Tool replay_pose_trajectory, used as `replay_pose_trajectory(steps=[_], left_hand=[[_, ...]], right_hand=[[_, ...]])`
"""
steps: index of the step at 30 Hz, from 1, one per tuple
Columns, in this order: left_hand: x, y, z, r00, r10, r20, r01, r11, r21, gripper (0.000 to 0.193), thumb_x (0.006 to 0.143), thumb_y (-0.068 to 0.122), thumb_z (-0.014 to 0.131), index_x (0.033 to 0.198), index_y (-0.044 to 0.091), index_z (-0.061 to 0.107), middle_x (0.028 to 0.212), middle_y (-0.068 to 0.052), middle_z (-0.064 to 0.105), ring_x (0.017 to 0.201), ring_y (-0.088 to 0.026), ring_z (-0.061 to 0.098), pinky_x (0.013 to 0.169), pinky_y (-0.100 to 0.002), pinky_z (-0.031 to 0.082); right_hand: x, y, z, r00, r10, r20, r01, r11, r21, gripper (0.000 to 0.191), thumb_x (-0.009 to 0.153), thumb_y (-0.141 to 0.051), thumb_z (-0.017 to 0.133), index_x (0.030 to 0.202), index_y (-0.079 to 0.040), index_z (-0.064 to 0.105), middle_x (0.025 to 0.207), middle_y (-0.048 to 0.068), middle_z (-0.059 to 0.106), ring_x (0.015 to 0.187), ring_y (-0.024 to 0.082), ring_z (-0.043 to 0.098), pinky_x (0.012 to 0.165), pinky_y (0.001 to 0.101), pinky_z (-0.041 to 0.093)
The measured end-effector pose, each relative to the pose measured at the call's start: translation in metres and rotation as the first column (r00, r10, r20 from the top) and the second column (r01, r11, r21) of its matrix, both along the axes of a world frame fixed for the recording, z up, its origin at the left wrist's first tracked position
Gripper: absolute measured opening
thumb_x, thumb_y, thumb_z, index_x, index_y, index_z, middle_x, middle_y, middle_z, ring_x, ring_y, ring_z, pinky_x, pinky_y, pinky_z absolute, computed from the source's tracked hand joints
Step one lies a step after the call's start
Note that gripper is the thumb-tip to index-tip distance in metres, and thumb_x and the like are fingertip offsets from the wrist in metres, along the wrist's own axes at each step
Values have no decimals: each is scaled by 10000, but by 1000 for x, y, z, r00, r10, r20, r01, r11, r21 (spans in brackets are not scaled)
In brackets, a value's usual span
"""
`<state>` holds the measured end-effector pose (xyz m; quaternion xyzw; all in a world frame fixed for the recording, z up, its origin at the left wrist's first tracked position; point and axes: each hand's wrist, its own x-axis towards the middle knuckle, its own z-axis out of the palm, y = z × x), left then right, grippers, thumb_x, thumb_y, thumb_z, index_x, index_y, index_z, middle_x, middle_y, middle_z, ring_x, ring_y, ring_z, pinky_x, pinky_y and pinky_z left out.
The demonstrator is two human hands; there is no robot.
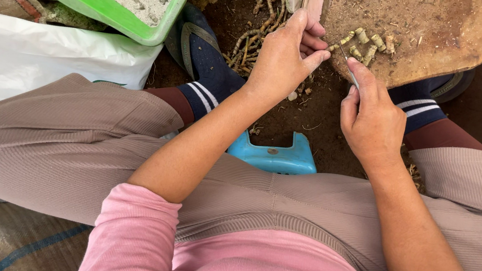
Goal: The person sits on a low stool and uses a small knife to peel and cut root vegetables. They hold each root, remove the outer layer, and slice it into small pieces on a wooden board, then place the pieces into a green tray containing a white granular substance.
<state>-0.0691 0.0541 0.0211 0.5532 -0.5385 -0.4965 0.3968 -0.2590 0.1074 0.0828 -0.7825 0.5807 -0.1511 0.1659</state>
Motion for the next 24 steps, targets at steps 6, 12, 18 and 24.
replay_pose_trajectory(steps=[6,12,18,24], left_hand=[[-1,1,0,1000,18,-12,-18,999,-32,316,846,23,818,1035,9,565,945,-104,740,873,-169,784,777,-291,649],[3,5,0,998,22,65,-23,1000,20,306,818,94,851,986,-9,616,956,-104,704,767,-160,752,691,-281,617],[3,8,-10,999,-16,45,14,999,46,196,878,95,782,1011,13,663,913,-71,762,783,-124,765,721,-269,620],[3,7,-9,997,18,72,-20,999,32,172,870,106,786,976,2,700,883,-77,775,747,-136,766,696,-275,607]], right_hand=[[2,-1,-2,1000,12,-20,-13,1000,-14,444,1009,-42,643,1436,-149,586,1127,142,716,823,333,701,669,422,566],[7,-3,-4,998,-7,-68,8,1000,15,439,1001,-59,653,1426,-151,589,1066,141,717,753,333,694,628,428,560],[5,-3,-3,998,-9,-55,10,1000,12,436,1008,-58,648,1430,-152,590,1061,140,717,771,339,697,642,430,561],[0,3,2,999,-20,-27,21,999,34,421,1010,-46,632,1418,-140,590,1144,143,728,812,343,704,672,434,565]])
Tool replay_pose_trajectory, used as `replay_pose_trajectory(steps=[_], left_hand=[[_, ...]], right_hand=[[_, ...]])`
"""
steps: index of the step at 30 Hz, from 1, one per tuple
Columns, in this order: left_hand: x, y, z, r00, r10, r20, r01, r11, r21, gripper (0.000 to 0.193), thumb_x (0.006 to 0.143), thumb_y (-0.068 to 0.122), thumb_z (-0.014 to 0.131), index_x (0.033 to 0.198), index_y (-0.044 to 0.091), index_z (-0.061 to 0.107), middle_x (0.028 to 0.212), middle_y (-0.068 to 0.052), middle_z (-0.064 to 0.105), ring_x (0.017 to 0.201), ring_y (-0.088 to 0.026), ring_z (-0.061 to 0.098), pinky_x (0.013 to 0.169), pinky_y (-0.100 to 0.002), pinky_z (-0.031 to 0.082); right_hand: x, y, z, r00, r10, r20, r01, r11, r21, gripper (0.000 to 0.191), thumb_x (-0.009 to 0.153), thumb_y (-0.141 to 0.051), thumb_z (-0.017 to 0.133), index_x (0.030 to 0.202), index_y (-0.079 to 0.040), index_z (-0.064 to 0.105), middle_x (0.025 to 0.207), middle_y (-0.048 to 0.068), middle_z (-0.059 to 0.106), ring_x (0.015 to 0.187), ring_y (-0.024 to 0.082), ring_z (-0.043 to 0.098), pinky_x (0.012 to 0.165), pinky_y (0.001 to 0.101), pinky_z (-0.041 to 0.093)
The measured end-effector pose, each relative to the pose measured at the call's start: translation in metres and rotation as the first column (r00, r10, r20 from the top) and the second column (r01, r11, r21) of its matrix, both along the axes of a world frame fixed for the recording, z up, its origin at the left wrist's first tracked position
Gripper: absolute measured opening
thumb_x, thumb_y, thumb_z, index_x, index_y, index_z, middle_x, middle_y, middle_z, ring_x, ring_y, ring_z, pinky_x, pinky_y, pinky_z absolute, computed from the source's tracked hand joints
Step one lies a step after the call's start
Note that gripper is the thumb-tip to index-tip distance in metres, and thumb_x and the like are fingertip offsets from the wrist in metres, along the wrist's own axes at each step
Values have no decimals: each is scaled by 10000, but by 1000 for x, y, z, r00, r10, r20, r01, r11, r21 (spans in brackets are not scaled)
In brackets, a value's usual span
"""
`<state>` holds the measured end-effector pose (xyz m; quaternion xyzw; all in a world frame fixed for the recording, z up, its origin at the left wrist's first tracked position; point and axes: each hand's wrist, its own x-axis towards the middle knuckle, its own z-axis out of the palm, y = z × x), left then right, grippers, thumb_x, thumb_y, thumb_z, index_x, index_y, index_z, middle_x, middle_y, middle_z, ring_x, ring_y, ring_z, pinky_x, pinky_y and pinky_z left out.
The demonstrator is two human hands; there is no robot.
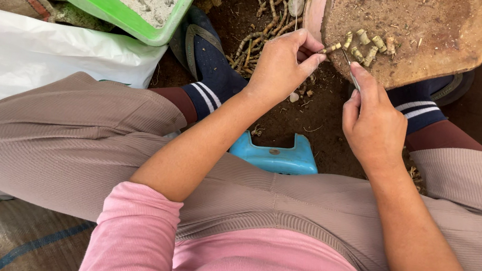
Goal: The person sits on a low stool and uses a small knife to peel and cut root vegetables. They hold each root, remove the outer layer, and slice it into small pieces on a wooden board, then place the pieces into a green tray containing a white granular substance.
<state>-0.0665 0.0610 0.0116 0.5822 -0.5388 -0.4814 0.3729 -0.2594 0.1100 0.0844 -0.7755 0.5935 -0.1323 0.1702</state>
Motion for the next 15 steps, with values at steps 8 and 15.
replay_pose_trajectory(steps=[8,15], left_hand=[[-4,-3,8,998,2,68,2,998,-62,180,844,104,806,958,3,709,890,-89,765,749,-158,762,701,-280,602],[-3,-1,6,1000,-17,-6,17,999,-37,227,839,116,810,986,-4,686,895,-86,769,763,-151,764,711,-275,615]], right_hand=[[1,4,-1,990,72,123,-60,994,-95,406,1023,-5,609,1420,-74,559,1316,156,695,1066,342,721,826,417,594],[8,-3,-2,997,33,69,-31,999,-29,411,1013,-34,628,1415,-107,582,1218,162,714,914,353,719,739,430,583]])
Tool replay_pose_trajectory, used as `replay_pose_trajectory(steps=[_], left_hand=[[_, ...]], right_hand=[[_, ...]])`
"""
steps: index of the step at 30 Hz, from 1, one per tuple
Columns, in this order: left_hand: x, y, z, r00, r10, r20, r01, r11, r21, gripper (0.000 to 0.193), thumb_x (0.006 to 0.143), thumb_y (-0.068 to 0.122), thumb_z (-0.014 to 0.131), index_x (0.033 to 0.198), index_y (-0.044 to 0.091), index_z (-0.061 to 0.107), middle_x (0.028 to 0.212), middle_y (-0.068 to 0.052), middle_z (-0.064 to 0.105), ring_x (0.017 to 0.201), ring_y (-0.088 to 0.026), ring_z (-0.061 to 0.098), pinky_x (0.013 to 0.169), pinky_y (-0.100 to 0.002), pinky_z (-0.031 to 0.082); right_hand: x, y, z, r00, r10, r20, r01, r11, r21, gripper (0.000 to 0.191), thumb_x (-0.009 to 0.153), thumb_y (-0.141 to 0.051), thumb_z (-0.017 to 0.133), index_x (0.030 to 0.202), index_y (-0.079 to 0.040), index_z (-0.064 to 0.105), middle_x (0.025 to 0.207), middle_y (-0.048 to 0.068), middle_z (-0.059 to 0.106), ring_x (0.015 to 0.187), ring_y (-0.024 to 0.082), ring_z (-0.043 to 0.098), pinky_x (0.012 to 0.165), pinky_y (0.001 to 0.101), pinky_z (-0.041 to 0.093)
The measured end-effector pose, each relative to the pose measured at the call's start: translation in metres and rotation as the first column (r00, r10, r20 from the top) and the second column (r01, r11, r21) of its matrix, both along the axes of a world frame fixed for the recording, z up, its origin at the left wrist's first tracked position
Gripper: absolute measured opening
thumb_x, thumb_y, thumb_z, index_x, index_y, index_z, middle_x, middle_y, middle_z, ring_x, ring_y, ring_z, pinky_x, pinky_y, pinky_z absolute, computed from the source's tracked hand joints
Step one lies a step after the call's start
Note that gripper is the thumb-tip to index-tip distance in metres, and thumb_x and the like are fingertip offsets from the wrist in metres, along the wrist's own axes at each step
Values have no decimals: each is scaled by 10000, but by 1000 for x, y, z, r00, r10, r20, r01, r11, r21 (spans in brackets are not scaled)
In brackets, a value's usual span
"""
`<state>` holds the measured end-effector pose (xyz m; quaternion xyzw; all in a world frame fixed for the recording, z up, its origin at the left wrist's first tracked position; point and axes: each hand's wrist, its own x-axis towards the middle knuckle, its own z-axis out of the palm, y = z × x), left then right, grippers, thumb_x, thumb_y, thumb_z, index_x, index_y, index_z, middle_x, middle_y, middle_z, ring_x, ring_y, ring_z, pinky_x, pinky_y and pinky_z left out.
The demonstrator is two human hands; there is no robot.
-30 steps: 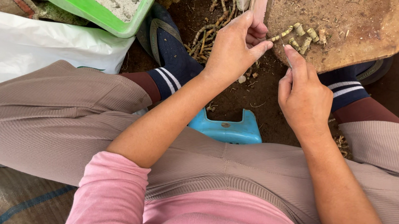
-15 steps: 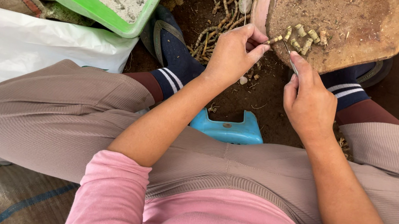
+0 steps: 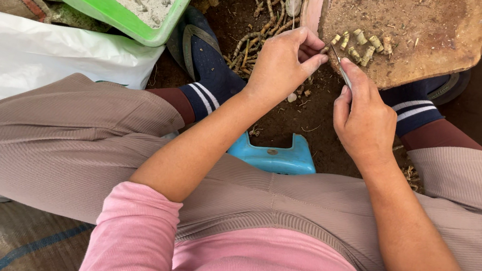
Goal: The person sits on a low stool and uses a small knife to peel and cut root vegetables. They hold each root, remove the outer layer, and slice it into small pieces on a wooden board, then place the pieces into a green tray containing a white granular substance.
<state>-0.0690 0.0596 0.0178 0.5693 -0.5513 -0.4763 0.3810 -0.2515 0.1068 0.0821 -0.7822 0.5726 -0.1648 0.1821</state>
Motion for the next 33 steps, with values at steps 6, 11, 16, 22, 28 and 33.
replay_pose_trajectory(steps=[6,11,16,22,28,33], left_hand=[[1,2,-2,1000,-3,-14,3,999,49,204,886,143,783,994,2,681,885,-80,775,759,-139,767,710,-274,620],[0,2,0,1000,4,-21,-4,1000,15,146,915,136,746,970,11,694,870,-77,769,750,-137,765,701,-276,613],[5,1,7,999,-20,29,22,998,-54,126,907,128,746,964,20,716,855,-91,746,726,-176,732,677,-315,568],[8,-1,13,992,-24,126,37,994,-103,119,891,143,751,940,35,735,856,-108,738,735,-212,720,685,-328,560],[2,-4,15,997,16,76,-15,1000,-16,138,882,169,736,917,39,705,841,-86,755,706,-186,736,675,-322,578],[2,-5,14,990,-36,135,36,999,6,169,907,211,725,937,47,698,840,-92,736,697,-212,711,667,-353,556]], right_hand=[[2,0,0,1000,-8,11,8,1000,9,416,1010,-35,628,1416,-113,581,1212,159,717,877,343,722,718,421,585],[0,1,1,999,0,32,0,1000,2,417,1015,-34,627,1420,-115,572,1231,161,712,892,336,723,722,411,586],[1,1,1,1000,16,8,-15,1000,-9,424,1009,-42,633,1422,-126,585,1202,148,719,888,337,721,719,415,581],[1,1,3,1000,6,-5,-6,1000,12,426,1004,-48,635,1417,-139,593,1180,145,722,858,332,719,707,419,581],[-2,3,1,997,24,69,-20,999,-50,390,1049,-40,599,1428,-70,513,1275,181,701,994,344,731,802,406,596],[-23,-3,-8,973,-128,192,130,991,2,408,1093,-13,559,1483,23,443,1188,205,684,959,328,721,854,388,573]])
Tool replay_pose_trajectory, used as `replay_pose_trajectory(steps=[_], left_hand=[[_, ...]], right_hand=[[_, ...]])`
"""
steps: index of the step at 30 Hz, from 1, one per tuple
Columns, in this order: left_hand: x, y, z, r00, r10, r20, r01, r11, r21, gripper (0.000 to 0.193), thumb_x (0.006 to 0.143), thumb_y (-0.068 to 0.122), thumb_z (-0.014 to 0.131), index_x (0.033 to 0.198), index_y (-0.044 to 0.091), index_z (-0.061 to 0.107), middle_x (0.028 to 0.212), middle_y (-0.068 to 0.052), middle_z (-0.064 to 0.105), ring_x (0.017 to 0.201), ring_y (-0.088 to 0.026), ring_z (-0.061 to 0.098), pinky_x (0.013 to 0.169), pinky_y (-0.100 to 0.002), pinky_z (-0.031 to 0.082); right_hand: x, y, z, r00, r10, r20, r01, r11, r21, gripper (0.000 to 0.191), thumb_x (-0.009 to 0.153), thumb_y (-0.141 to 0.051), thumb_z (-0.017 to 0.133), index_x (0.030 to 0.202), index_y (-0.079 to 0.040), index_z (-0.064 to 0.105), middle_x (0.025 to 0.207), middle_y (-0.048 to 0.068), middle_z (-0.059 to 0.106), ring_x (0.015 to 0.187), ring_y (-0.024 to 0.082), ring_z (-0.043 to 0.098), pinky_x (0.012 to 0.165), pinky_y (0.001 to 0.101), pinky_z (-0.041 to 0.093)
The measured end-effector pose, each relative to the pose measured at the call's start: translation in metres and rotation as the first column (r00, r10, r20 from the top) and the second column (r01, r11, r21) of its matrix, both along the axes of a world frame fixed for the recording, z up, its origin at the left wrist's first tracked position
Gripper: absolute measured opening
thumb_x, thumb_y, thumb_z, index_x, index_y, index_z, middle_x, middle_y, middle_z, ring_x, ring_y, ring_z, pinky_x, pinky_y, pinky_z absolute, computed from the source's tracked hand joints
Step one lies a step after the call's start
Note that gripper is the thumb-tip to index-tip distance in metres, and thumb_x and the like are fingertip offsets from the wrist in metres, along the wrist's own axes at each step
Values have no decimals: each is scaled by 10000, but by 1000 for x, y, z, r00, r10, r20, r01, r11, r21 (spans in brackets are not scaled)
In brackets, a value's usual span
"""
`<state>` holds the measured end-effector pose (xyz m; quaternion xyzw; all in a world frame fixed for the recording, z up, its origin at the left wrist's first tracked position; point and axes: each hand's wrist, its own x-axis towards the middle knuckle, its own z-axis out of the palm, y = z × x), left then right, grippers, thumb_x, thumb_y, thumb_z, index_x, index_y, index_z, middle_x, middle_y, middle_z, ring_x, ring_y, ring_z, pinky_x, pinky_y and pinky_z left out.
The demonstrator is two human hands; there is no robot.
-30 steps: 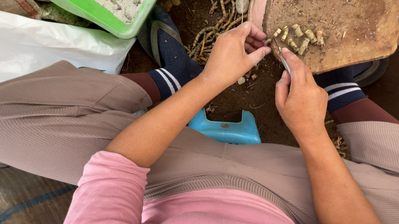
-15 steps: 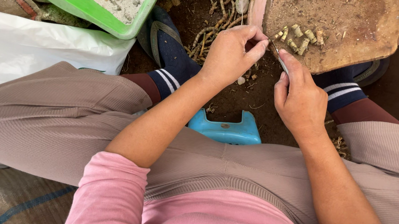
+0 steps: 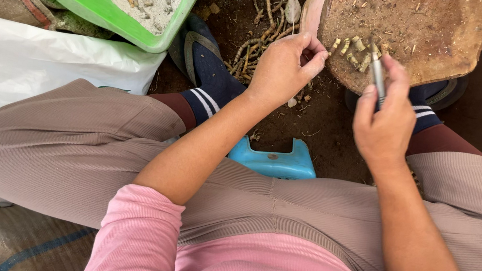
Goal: The person sits on a low stool and uses a small knife to peel and cut root vegetables. They hold each root, remove the outer layer, and slice it into small pieces on a wooden board, then place the pieces into a green tray containing a white granular substance.
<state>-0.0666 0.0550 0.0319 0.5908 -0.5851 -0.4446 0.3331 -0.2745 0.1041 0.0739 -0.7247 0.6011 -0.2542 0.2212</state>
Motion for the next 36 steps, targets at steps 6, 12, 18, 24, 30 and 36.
replay_pose_trajectory(steps=[6,12,18,24,30,36], left_hand=[[-8,2,-4,986,-51,159,70,991,-115,146,997,245,666,1039,106,679,952,-81,711,882,-250,694,790,-402,551],[-13,-24,-6,896,-107,432,323,823,-467,597,853,491,744,1255,106,528,1159,-100,530,1053,-277,605,881,-434,548],[-51,-61,-15,720,-266,640,636,622,-457,568,842,574,755,1185,176,539,1124,-116,534,969,-272,636,696,-375,575],[-65,-74,-30,620,-258,741,715,575,-398,570,879,548,721,1121,69,528,1029,-119,559,828,-254,643,567,-342,578],[-60,-82,-36,638,-116,761,702,493,-514,474,878,488,711,979,76,500,946,-80,559,844,-211,625,488,-281,551],[-59,-83,-32,632,-169,757,723,481,-496,474,874,506,708,985,80,533,918,-77,547,827,-213,613,539,-303,564]], right_hand=[[-26,-9,-15,954,-199,224,164,973,164,305,1120,-3,495,1422,23,454,1047,105,650,898,155,648,837,307,546],[-39,-10,-16,930,-224,292,200,974,109,309,1126,22,467,1434,24,450,974,78,636,858,111,624,849,285,536],[-44,-7,-12,906,-218,363,210,976,63,313,1139,30,456,1451,35,441,1006,75,616,852,101,593,819,251,521],[-48,-9,-5,879,-246,409,242,968,62,296,1151,10,474,1442,46,440,1049,81,621,872,93,592,826,237,517],[-44,-12,4,887,-279,368,273,960,70,347,1115,-14,482,1456,41,456,1002,71,630,891,104,600,839,256,508],[-40,-14,6,884,-255,392,261,965,40,359,1095,-9,477,1449,46,459,996,67,621,879,109,594,834,261,508]])
